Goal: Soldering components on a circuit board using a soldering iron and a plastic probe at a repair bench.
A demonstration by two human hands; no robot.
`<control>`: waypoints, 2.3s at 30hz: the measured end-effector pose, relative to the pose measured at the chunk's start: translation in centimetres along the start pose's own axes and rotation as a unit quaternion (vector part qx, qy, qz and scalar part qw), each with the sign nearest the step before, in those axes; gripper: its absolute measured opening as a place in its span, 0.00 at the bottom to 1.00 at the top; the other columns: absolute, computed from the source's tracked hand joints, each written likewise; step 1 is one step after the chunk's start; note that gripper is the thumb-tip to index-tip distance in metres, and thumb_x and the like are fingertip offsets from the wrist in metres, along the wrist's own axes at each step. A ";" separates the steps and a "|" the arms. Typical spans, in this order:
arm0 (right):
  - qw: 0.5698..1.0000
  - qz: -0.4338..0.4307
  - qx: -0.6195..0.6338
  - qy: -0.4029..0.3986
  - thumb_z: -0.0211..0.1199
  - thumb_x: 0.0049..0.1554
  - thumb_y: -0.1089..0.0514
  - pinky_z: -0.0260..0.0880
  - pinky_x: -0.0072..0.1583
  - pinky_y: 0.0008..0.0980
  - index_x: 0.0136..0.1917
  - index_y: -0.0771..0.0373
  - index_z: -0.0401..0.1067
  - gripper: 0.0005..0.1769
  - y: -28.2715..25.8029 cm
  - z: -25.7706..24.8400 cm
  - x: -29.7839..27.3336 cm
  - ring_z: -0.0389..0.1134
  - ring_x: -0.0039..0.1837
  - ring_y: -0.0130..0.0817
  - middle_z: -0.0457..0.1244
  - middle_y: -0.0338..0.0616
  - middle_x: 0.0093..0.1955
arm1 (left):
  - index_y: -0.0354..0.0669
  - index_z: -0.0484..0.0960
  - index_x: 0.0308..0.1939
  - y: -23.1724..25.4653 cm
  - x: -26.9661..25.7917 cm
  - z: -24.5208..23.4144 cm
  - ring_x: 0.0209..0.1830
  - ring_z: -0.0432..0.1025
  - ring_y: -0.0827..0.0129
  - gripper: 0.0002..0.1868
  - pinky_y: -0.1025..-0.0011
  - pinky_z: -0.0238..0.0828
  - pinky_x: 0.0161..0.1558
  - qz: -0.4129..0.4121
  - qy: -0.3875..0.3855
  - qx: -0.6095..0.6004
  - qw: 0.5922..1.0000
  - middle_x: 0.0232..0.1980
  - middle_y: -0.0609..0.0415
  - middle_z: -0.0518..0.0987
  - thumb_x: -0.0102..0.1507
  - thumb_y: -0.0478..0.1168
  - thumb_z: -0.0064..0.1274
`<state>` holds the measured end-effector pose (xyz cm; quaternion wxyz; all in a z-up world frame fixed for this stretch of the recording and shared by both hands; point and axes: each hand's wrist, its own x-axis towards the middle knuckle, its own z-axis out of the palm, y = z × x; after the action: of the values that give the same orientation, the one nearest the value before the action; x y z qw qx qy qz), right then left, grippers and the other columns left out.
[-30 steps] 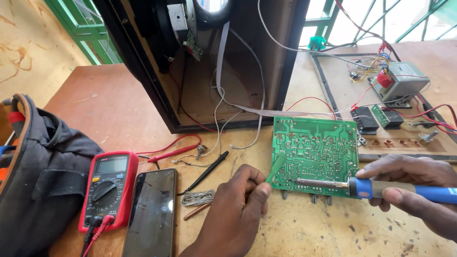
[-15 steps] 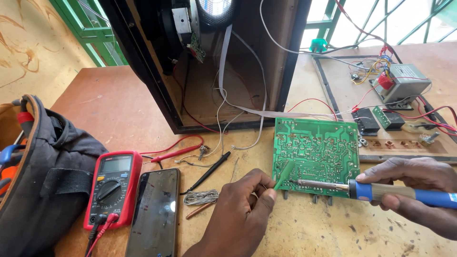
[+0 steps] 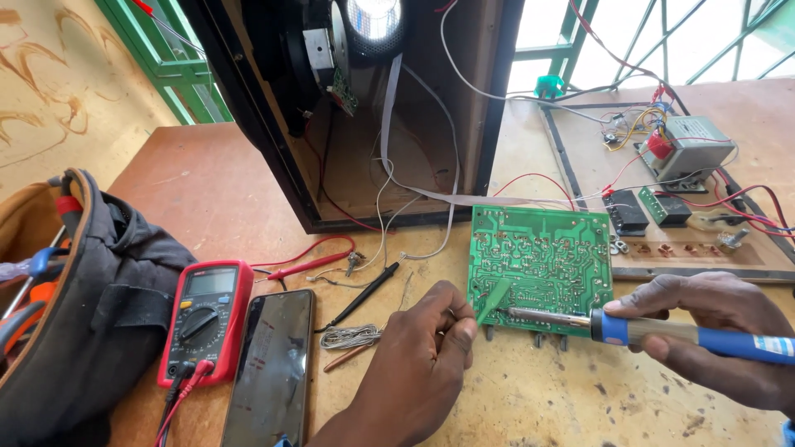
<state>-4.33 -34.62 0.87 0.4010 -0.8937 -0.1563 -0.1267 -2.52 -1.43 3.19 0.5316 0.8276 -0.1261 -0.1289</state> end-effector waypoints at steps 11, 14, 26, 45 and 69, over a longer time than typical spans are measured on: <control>0.999 -0.012 0.032 0.017 0.68 0.45 0.48 0.81 0.35 0.27 0.45 0.55 0.89 0.18 -0.3 -1.8 0.5 0.85 0.34 0.27 0.83 0.35 0.38 | 0.54 0.73 0.31 -3.5 -1.5 0.6 0.18 0.60 0.71 0.03 0.65 0.55 0.26 -0.004 -0.013 0.100 0.995 0.18 0.59 0.68 0.61 0.42 0.49; 0.999 -0.009 0.041 0.013 0.69 0.45 0.46 0.80 0.34 0.28 0.45 0.55 0.91 0.19 -0.3 -1.9 0.5 0.84 0.35 0.28 0.83 0.37 0.36 | 0.51 0.77 0.31 -4.0 -1.5 0.8 0.17 0.54 0.77 0.08 0.72 0.47 0.24 0.007 0.003 0.027 1.000 0.16 0.63 0.64 0.64 0.45 0.54; 0.999 -0.028 0.027 0.004 0.67 0.45 0.47 0.84 0.34 0.21 0.44 0.52 0.89 0.17 -0.2 -1.9 1.0 0.85 0.34 0.19 0.84 0.28 0.38 | 0.57 0.76 0.25 -5.0 -1.5 -0.7 0.20 0.61 0.82 0.11 0.79 0.57 0.28 -0.114 0.020 0.083 0.990 0.16 0.67 0.71 0.60 0.47 0.60; 0.991 0.131 -0.003 -0.021 0.66 0.44 0.46 0.82 0.36 0.30 0.50 0.57 0.88 0.24 -2.6 -0.2 -0.3 0.85 0.35 0.32 0.82 0.41 0.39 | 0.50 0.71 0.36 -4.2 -1.3 1.1 0.18 0.57 0.69 0.06 0.64 0.52 0.26 0.077 0.048 0.050 0.995 0.19 0.58 0.65 0.69 0.42 0.47; 0.999 0.001 -0.030 -0.016 0.63 0.48 0.47 0.64 0.38 0.25 0.52 0.55 0.84 0.21 -2.4 0.2 -0.2 0.72 0.36 0.26 0.77 0.37 0.43 | 0.49 0.71 0.36 -4.3 -1.4 1.4 0.17 0.56 0.69 0.05 0.64 0.51 0.25 0.120 0.063 0.055 0.989 0.20 0.59 0.65 0.68 0.41 0.46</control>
<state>-5.43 -33.04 2.26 0.3717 -0.9074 -0.1577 -0.1161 -4.02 -0.41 -1.21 0.5040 0.8409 -0.1974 -0.0050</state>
